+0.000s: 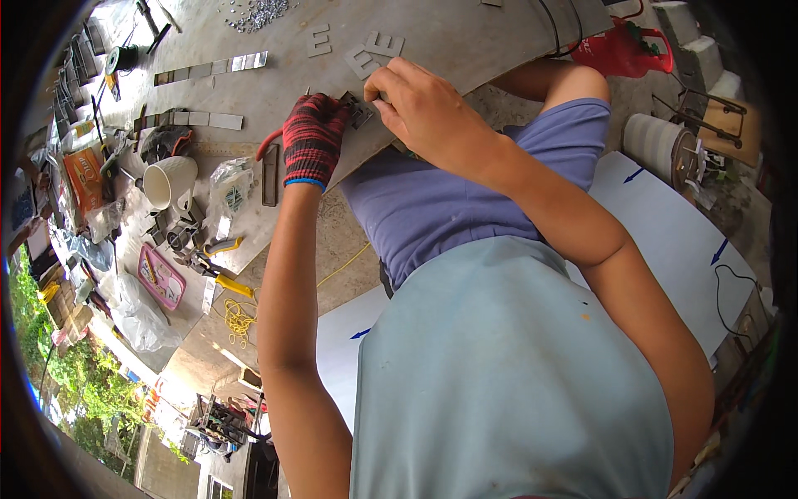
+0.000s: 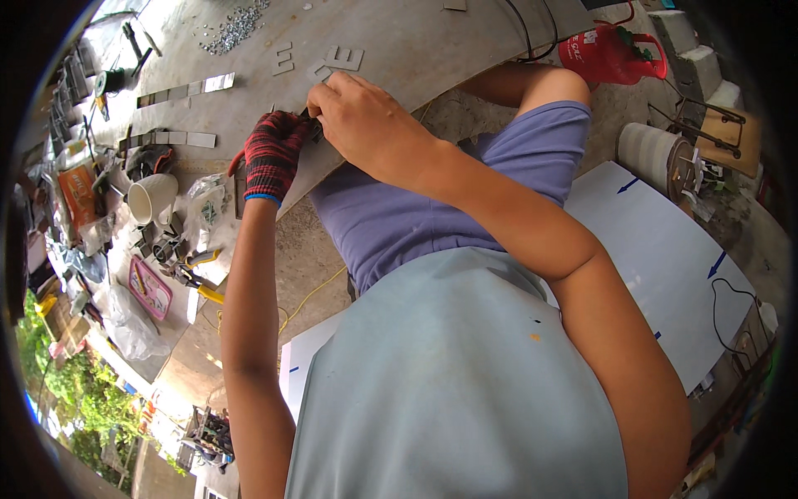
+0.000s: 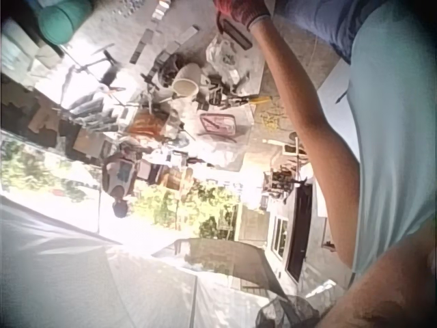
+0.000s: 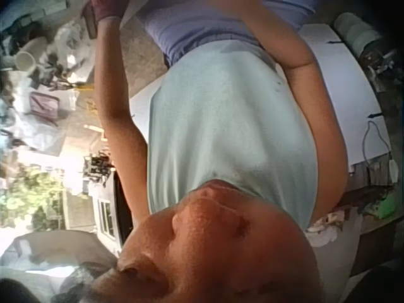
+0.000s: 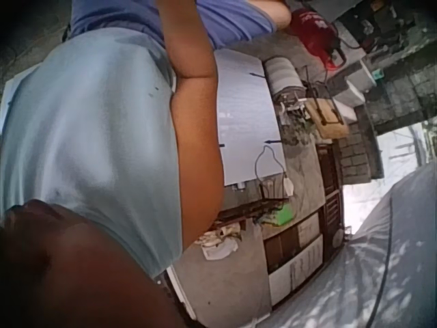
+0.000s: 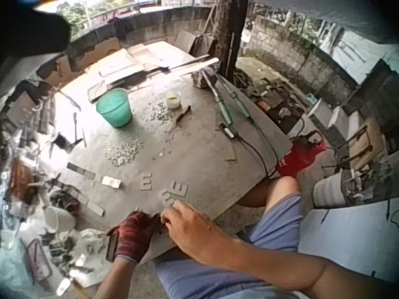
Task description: Soldering small metal components or letters at a workbench.
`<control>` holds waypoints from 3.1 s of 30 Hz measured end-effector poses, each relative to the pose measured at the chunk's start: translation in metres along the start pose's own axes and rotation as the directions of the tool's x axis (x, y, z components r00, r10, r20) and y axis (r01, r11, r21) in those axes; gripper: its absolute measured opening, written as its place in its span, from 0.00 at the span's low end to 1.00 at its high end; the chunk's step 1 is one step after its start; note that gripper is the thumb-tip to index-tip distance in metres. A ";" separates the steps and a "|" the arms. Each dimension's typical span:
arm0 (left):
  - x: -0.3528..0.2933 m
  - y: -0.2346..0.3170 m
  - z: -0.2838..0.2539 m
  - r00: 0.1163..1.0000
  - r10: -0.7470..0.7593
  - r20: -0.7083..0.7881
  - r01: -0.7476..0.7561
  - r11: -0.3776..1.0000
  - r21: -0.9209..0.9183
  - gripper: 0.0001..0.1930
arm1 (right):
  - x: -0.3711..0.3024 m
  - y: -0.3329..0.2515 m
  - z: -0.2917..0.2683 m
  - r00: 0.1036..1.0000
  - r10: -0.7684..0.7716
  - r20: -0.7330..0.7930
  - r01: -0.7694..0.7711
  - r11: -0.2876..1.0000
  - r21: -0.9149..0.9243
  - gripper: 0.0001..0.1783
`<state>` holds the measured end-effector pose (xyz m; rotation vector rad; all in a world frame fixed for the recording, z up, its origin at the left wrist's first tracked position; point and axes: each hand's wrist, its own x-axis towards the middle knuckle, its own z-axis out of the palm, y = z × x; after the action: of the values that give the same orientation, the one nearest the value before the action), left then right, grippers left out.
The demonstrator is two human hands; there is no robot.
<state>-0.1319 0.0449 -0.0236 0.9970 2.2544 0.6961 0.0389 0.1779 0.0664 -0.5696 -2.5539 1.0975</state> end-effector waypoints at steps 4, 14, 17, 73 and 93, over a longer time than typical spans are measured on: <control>-0.002 -0.001 -0.001 1.000 0.003 -0.017 -0.004 1.000 -0.030 0.10 | 0.024 -0.013 -0.044 0.996 0.082 0.041 -0.084 0.996 0.036 0.05; -0.004 -0.013 0.008 0.995 0.087 -0.040 -0.090 0.990 -0.106 0.09 | 0.205 0.088 -0.109 0.844 -0.102 -0.527 -0.037 0.968 -0.247 0.14; -0.007 -0.020 0.012 0.989 0.106 -0.099 -0.115 0.990 -0.086 0.10 | 0.259 0.111 -0.093 0.864 0.055 -0.501 -0.222 0.933 -0.281 0.13; 0.002 -0.008 0.004 1.000 0.014 0.002 -0.014 1.000 -0.024 0.10 | 0.027 -0.028 -0.127 0.983 0.071 0.170 -0.164 0.754 0.636 0.25; 0.000 0.002 -0.002 1.000 0.007 0.021 -0.007 1.000 0.002 0.13 | -0.039 -0.056 -0.085 0.994 -0.086 -0.073 0.096 0.984 0.147 0.08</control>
<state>-0.1322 0.0454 -0.0205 1.0094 2.2352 0.6830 0.0953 0.1765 0.1595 -0.4385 -2.3906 1.2052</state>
